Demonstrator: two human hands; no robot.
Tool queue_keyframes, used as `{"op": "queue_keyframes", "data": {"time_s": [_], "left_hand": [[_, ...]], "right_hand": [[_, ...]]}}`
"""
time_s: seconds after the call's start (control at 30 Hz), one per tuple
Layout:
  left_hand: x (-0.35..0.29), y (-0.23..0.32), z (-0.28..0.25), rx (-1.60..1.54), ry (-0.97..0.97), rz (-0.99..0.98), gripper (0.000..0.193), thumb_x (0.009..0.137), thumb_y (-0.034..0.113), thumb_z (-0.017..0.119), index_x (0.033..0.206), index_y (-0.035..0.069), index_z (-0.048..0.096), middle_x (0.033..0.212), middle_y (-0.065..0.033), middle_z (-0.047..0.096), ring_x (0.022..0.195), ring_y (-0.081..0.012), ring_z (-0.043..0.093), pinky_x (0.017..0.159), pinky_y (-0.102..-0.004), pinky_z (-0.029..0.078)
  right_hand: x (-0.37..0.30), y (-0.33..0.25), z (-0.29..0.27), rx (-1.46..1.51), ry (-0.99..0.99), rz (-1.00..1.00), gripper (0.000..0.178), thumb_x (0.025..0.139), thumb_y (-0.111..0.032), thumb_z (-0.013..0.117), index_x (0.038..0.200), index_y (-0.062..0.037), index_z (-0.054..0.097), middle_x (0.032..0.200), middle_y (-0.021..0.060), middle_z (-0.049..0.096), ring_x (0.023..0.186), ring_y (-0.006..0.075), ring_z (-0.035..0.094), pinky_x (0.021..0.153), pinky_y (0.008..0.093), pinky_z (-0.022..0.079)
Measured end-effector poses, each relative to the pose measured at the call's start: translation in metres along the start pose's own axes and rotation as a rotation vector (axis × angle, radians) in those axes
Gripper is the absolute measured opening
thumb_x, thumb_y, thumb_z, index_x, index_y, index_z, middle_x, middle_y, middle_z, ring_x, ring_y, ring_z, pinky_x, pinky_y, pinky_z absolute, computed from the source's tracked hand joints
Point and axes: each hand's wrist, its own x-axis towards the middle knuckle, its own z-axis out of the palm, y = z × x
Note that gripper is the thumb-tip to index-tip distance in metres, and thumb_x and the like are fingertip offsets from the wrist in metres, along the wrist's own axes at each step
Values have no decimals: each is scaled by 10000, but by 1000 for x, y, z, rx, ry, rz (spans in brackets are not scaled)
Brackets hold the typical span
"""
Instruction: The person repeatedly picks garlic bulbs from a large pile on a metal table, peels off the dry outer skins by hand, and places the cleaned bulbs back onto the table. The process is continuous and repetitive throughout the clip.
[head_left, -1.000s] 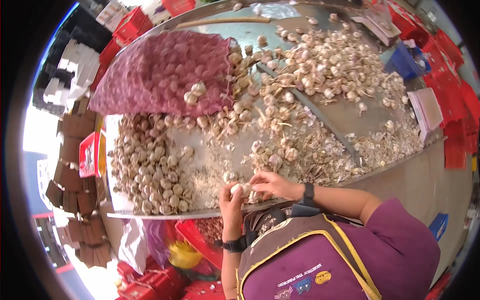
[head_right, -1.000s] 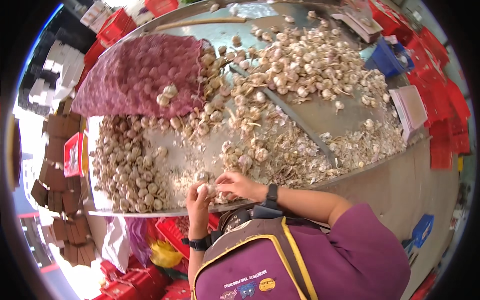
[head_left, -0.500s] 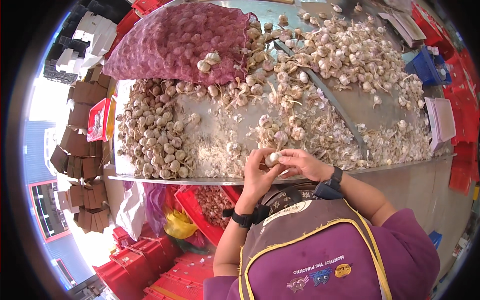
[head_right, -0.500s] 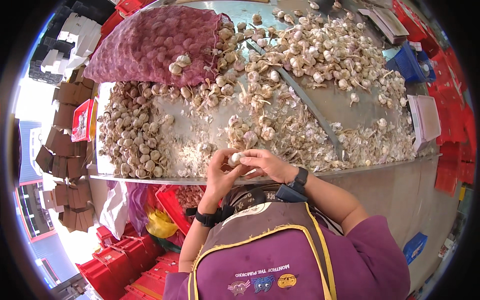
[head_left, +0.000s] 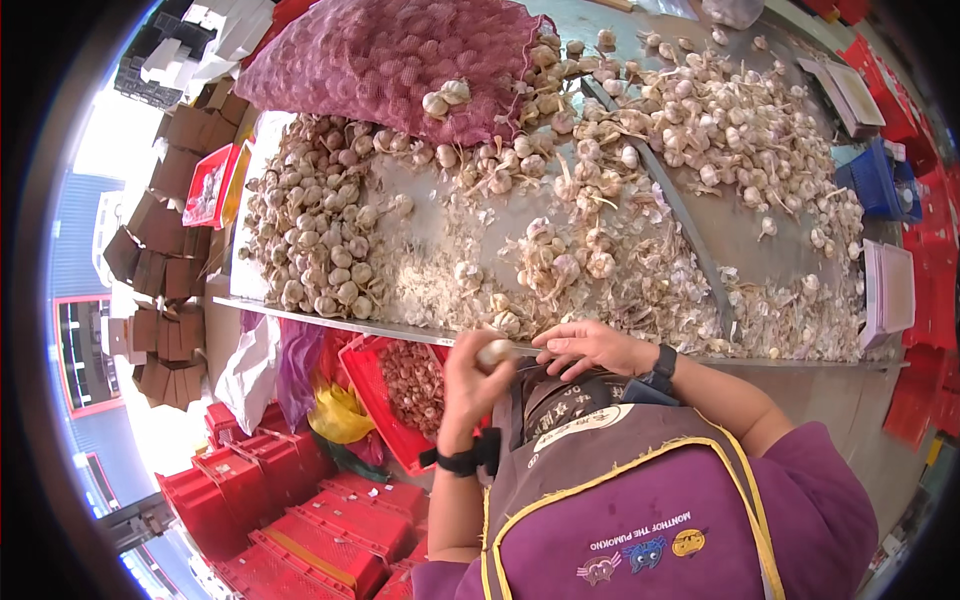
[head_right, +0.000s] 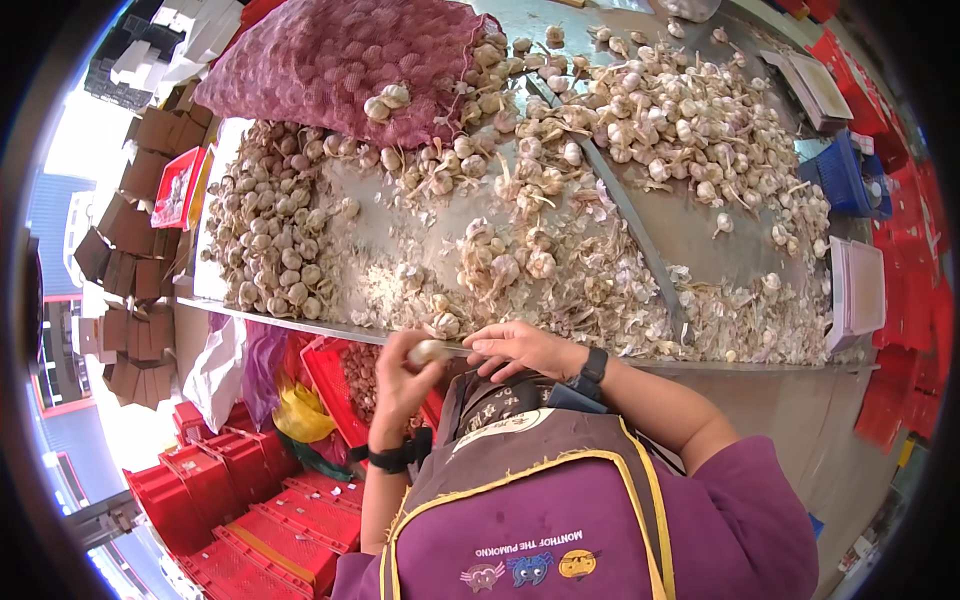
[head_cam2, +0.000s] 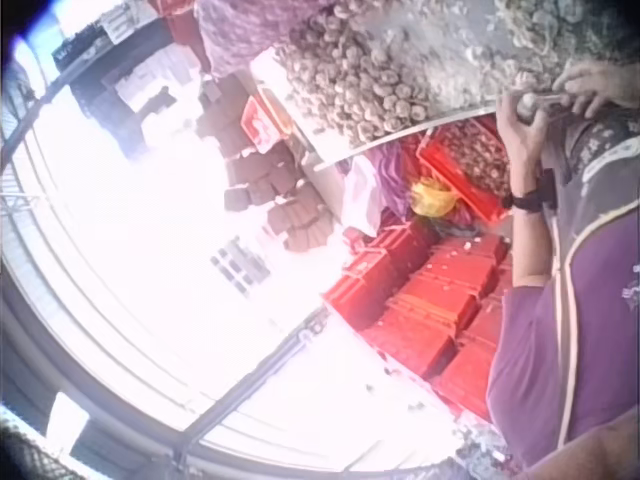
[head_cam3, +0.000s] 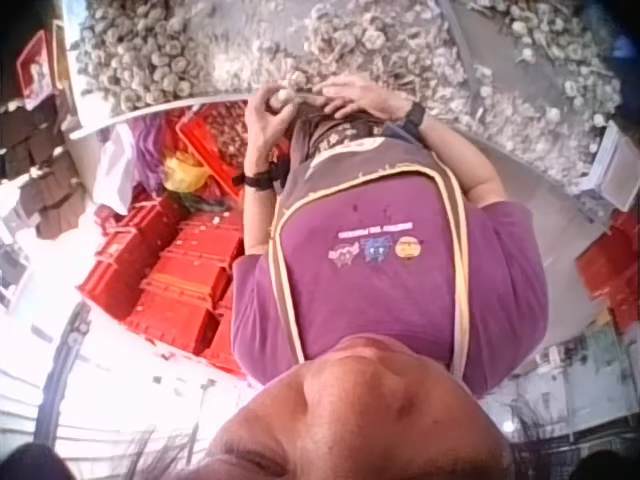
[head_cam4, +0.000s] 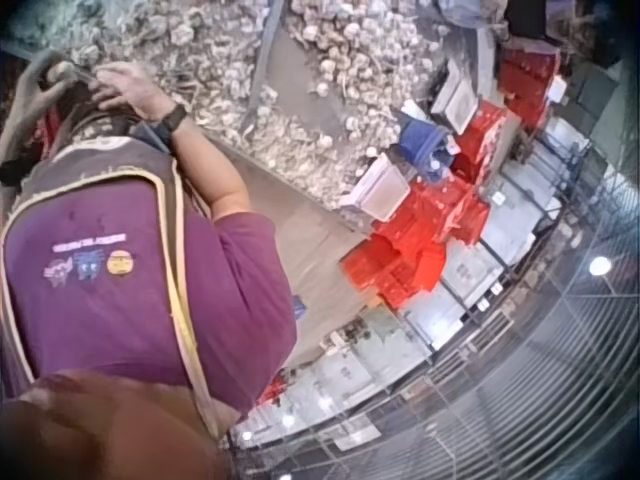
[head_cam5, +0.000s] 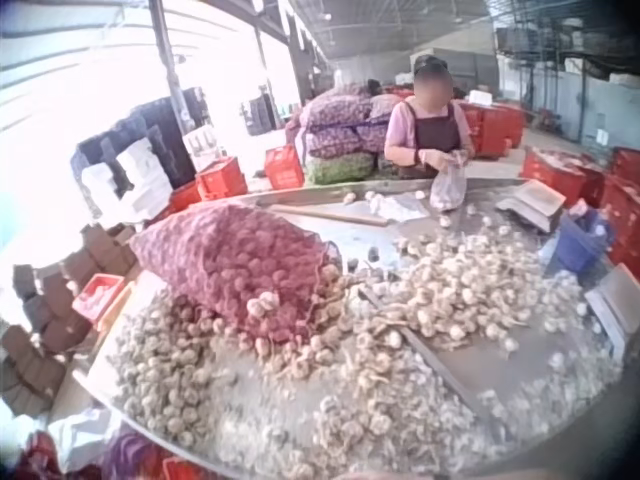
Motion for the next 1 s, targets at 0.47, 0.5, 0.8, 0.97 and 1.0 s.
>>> {"op": "queue_keyframes", "data": {"time_s": [0.47, 0.5, 0.8, 0.97, 1.0], "left_hand": [[0, -60, -41, 202, 215, -255, 329, 820, 149, 698, 1115, 19, 628, 942, -141, 643, 840, -238, 629, 761, -345, 514], [21, -50, -28, 246, 196, -167, 319, 814, 128, 688, 1108, 21, 631, 978, -151, 646, 873, -264, 636, 787, -358, 512], [175, -18, 90, 556, -258, 103, 391, 805, 299, 687, 1143, 114, 620, 1109, -183, 595, 1017, -359, 610, 830, -434, 513], [204, -37, 100, 533, -398, 119, 376, 776, 325, 701, 1098, 147, 624, 1000, -175, 625, 899, -371, 641, 784, -425, 527], [209, -40, 95, 454, -405, 66, 349, 791, 311, 692, 1087, 139, 625, 987, -159, 633, 870, -348, 647, 759, -406, 528]], "right_hand": [[55, -6, -94, -1406, 580, -673, 392, 758, -89, 654, 1140, -141, 582, 1153, 84, 582, 1038, 296, 596, 926, 385, 493], [64, -8, -96, -1479, 583, -672, 408, 736, -77, 656, 1129, -151, 581, 1155, 85, 572, 1035, 313, 592, 929, 397, 489], [46, -18, -91, -1249, 489, -407, 456, 729, -168, 671, 1158, -115, 526, 1142, 116, 593, 915, 266, 646, 702, 371, 561], [21, -63, -100, 145, 277, -319, 323, 818, -166, 641, 1115, -74, 553, 1045, 103, 622, 900, 182, 646, 682, 291, 572], [20, -72, -101, 348, 226, -355, 309, 832, -161, 639, 1114, -68, 554, 1020, 102, 628, 893, 167, 647, 676, 276, 572]]}}
